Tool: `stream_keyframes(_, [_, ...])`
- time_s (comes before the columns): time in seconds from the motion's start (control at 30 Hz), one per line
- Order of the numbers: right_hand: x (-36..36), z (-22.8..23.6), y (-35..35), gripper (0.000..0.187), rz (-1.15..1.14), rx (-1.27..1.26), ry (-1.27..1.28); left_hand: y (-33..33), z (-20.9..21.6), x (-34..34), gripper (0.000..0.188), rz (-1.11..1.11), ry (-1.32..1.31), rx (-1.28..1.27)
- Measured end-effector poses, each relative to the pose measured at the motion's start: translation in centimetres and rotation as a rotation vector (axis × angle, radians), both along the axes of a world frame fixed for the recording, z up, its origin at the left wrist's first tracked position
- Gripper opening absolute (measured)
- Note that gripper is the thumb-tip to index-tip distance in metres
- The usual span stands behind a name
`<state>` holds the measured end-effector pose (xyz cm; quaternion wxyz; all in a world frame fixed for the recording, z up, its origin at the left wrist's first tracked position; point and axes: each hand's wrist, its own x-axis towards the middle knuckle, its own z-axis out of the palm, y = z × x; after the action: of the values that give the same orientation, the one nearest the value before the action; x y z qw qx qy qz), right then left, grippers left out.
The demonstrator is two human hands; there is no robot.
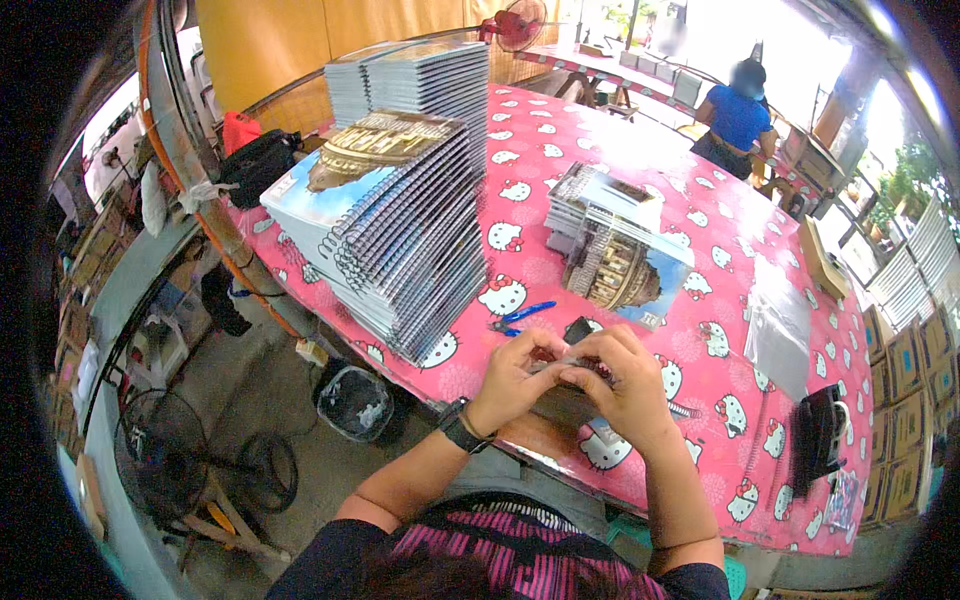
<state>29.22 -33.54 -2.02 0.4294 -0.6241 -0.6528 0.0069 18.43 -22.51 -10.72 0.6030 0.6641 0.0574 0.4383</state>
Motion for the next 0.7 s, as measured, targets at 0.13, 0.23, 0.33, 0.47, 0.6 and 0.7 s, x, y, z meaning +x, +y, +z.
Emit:
stream_keyframes(0.13, [-0.2, 0.3, -0.5, 0.017, -0.024, -0.043, 0.000, 0.1, -1.1, -0.1, 0.016, 0.065, 0.017, 0.090])
stream_keyframes(0.23, [-0.5, -0.7, 0.0, 0.018, -0.076, 0.102, -0.138, -0.2, -1.3, 0.6, 0.016, 0.063, -0.080, -0.046])
stream_keyframes(0.33, [-0.6, -2.3, 0.8, 0.020, -0.134, 0.199, -0.192, 0.4, -1.5, 0.9, 0.013, 0.015, 0.027, -0.090])
stream_keyframes(0.47, [0.3, -2.8, 0.7, 0.021, -0.123, 0.214, -0.229, 0.6, -1.2, 1.7, 0.018, 0.097, 0.051, 0.002])
stream_keyframes(0.6, [0.6, -1.7, 0.3, 0.031, -0.071, 0.137, -0.008, 0.8, -1.1, 1.6, 0.017, 0.016, 0.031, -0.032])
stream_keyframes(0.7, [1.4, -0.9, -0.6, 0.037, 0.032, -0.042, 0.242, 0.7, -1.0, 1.3, 0.016, -0.005, 0.027, 0.037])
